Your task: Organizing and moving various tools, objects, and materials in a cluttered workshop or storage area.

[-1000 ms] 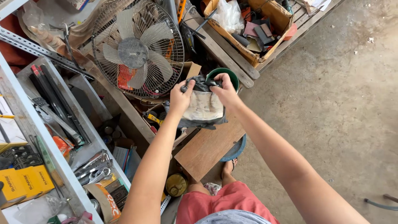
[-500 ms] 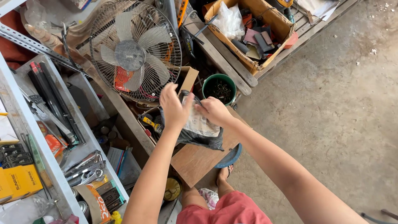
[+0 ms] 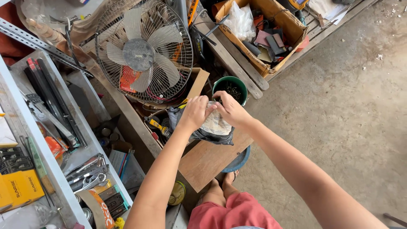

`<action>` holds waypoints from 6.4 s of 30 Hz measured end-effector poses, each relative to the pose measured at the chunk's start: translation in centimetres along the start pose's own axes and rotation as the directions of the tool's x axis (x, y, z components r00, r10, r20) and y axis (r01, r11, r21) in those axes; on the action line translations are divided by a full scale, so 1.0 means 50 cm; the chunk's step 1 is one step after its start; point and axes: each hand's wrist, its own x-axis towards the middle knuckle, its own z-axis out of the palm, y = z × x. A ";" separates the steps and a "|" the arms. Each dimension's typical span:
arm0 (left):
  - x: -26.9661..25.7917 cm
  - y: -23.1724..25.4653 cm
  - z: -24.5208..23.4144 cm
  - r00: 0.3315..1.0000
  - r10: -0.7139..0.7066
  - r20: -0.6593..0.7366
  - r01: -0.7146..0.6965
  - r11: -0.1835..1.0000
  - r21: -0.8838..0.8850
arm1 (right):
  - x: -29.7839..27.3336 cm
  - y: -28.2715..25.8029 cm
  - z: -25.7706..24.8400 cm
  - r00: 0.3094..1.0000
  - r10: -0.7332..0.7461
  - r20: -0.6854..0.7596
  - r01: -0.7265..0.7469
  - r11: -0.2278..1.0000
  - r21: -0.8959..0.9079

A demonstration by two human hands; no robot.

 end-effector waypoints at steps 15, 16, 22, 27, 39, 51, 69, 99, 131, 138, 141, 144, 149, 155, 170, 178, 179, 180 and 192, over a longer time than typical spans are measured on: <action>0.142 -0.170 0.220 0.877 -0.363 -0.315 0.234 0.895 -0.380 | 0.070 0.260 -0.120 0.908 0.330 -0.258 -0.408 0.837 -0.364; 0.126 -0.199 0.287 0.871 -0.376 -0.317 0.245 0.890 -0.384 | 0.083 0.282 -0.147 0.911 0.331 -0.245 -0.404 0.837 -0.369; 0.116 -0.216 0.514 0.598 -0.801 0.019 0.747 0.549 -0.374 | 0.121 0.367 -0.244 0.943 0.132 -0.305 -0.258 0.869 -0.422; 0.129 -0.248 0.673 0.232 -0.904 0.361 0.954 0.139 -0.265 | 0.088 0.445 -0.250 0.907 0.254 -0.337 -0.353 0.893 -0.279; 0.094 -0.285 0.708 0.467 -0.876 0.123 0.883 0.454 -0.121 | 0.052 0.537 -0.273 0.942 0.160 -0.294 -0.256 0.911 -0.325; 0.176 -0.266 0.530 0.338 -0.886 0.317 0.941 0.320 -0.107 | 0.179 0.552 -0.195 0.979 -0.020 -0.203 -0.093 0.842 -0.531; 0.223 -0.530 0.770 0.457 -0.831 0.317 0.866 0.334 -0.372 | 0.182 0.604 -0.152 0.959 -0.067 -0.277 -0.101 0.829 -0.550; -0.224 -0.492 0.592 0.473 -0.847 0.244 0.699 0.192 -0.688 | -0.019 0.473 0.432 0.889 0.401 -0.219 -0.456 0.753 -0.474; 0.229 -0.367 0.426 0.713 -0.700 0.036 0.368 0.330 -0.869 | 0.364 0.487 0.011 0.722 0.690 -0.052 -0.638 0.693 0.334; 0.416 -0.457 0.553 0.556 -0.831 0.035 0.440 0.258 -0.860 | 0.450 0.744 -0.057 0.734 0.678 0.046 -0.619 0.640 0.455; 0.438 -0.524 0.634 0.463 -0.885 0.047 0.457 0.194 -0.868 | 0.460 0.802 -0.086 0.669 0.726 0.159 -0.706 0.554 0.442; 0.502 -0.536 0.588 0.325 -0.908 0.265 0.667 0.021 -0.745 | 0.500 0.841 -0.102 0.667 0.727 0.162 -0.721 0.575 0.388; 0.539 -0.586 0.657 0.130 -0.922 0.366 0.793 -0.125 -0.597 | 0.506 0.893 -0.086 0.616 0.757 0.220 -0.763 0.503 0.406; 0.572 -0.718 0.811 0.007 -0.972 0.236 0.910 -0.092 -0.405 | 0.505 0.902 -0.083 0.586 0.761 0.279 -0.799 0.484 0.357; 0.630 -0.634 0.645 -0.153 -0.792 0.591 0.903 -0.355 -0.243 | 0.499 0.900 -0.086 0.624 0.732 0.271 -0.777 0.546 0.313; 0.592 -0.691 0.687 0.048 -0.375 0.926 0.784 -0.560 -0.268 | 0.531 0.815 -0.075 0.626 0.611 0.484 -0.674 0.737 -0.059; 0.596 -0.675 0.674 0.095 -0.382 0.919 0.815 -0.500 -0.292 | 0.528 0.817 -0.071 0.616 0.609 0.500 -0.682 0.730 -0.048; 0.599 -0.659 0.660 0.141 -0.386 0.912 0.842 -0.437 -0.316 | 0.524 0.817 -0.066 0.606 0.605 0.516 -0.690 0.723 -0.038; 0.476 -0.428 0.506 0.274 -0.946 0.174 0.559 0.009 -0.829 | 0.530 0.712 -0.109 0.848 0.453 0.274 -0.525 0.786 0.325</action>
